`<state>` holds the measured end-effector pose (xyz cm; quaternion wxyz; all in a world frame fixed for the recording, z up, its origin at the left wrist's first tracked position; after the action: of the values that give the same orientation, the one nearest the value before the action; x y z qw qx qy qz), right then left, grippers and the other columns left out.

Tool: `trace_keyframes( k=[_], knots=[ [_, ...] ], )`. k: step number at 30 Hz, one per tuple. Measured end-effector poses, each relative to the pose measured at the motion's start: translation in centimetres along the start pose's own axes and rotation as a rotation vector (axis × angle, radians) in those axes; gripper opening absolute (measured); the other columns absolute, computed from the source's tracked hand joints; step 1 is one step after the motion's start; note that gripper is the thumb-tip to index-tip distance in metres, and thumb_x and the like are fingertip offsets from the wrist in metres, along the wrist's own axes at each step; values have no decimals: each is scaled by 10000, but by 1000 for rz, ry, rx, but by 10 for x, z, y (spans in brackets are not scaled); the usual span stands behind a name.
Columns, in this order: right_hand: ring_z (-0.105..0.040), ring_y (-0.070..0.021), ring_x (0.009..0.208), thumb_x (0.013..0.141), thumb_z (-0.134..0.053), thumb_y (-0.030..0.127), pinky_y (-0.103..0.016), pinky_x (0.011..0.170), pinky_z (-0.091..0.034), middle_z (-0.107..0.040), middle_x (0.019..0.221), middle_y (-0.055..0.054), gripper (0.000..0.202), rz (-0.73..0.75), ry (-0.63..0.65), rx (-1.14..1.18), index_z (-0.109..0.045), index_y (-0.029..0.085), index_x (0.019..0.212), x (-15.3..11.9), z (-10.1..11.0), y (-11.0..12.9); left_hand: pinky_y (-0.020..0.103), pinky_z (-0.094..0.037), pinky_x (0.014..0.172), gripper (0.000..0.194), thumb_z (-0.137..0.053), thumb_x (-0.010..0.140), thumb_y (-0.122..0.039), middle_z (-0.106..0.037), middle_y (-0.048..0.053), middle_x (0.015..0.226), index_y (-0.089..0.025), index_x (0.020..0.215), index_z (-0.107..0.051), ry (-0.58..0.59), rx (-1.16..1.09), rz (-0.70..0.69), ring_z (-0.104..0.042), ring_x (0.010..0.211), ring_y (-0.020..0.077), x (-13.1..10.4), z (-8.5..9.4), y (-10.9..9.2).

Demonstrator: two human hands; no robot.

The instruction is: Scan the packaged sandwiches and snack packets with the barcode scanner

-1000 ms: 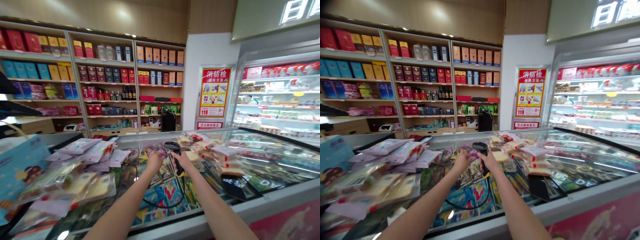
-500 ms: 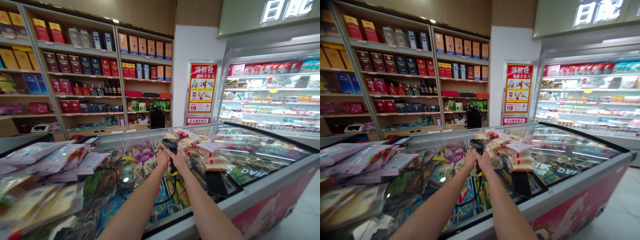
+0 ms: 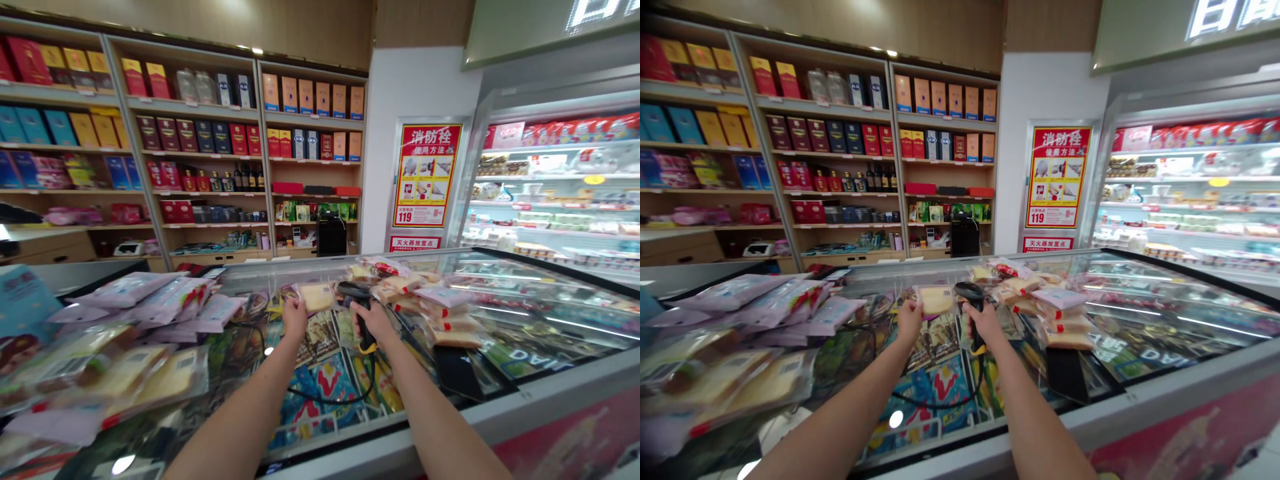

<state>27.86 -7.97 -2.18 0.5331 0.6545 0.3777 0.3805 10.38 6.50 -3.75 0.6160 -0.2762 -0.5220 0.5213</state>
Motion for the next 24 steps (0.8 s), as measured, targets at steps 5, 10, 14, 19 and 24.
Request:
trace_keyframes(
  k=[5, 10, 14, 19, 24],
  knots=[
    [-468, -96, 331, 674, -707, 493, -229, 338, -422, -511, 451, 79, 376, -48, 69, -95, -468, 209, 729, -4, -5, 0, 252, -371, 618, 235, -520, 781, -203, -433, -56, 540, -220, 582, -396, 0, -53, 6, -479, 590, 143, -2, -1, 5],
    [-476, -100, 337, 696, -695, 460, -221, 338, -410, -512, 460, 76, 336, -72, 74, -127, -468, 215, 727, -5, -7, -2, 253, -370, 627, 245, -522, 766, -175, -436, -51, 545, -218, 569, -383, 11, -59, -19, -480, 602, 143, -5, -1, -2],
    [-471, -96, 329, 689, -680, 471, -215, 339, -396, -511, 453, 76, 335, -79, 80, -141, -463, 216, 702, -3, -6, -6, 254, -374, 628, 239, -523, 757, -172, -445, -43, 552, -219, 566, -387, 6, -59, -12, -491, 605, 145, -6, 1, -4],
    [-473, -99, 328, 683, -663, 489, -218, 345, -389, -504, 438, 69, 337, -85, 89, -155, -467, 216, 663, -3, -5, -7, 248, -360, 609, 242, -526, 747, -161, -450, -42, 553, -219, 559, -386, -13, -72, -3, -486, 591, 140, -7, 0, -6],
    [-475, -103, 327, 633, -708, 524, -230, 350, -418, -489, 423, 71, 393, -87, 86, -159, -475, 208, 641, -6, -5, -4, 249, -365, 620, 243, -536, 744, -160, -453, -44, 553, -220, 560, -389, -11, -83, -7, -487, 594, 140, -7, -1, -5]
  ],
)
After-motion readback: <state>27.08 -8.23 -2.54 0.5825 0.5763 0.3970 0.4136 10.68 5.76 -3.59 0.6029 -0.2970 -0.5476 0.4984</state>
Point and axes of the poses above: each hand's wrist, its own x-axis towards the middle knuckle, its own z-axis out of the back of the hand, y = z × x, the point moved 5 cm from there along x, towards the middle knuckle
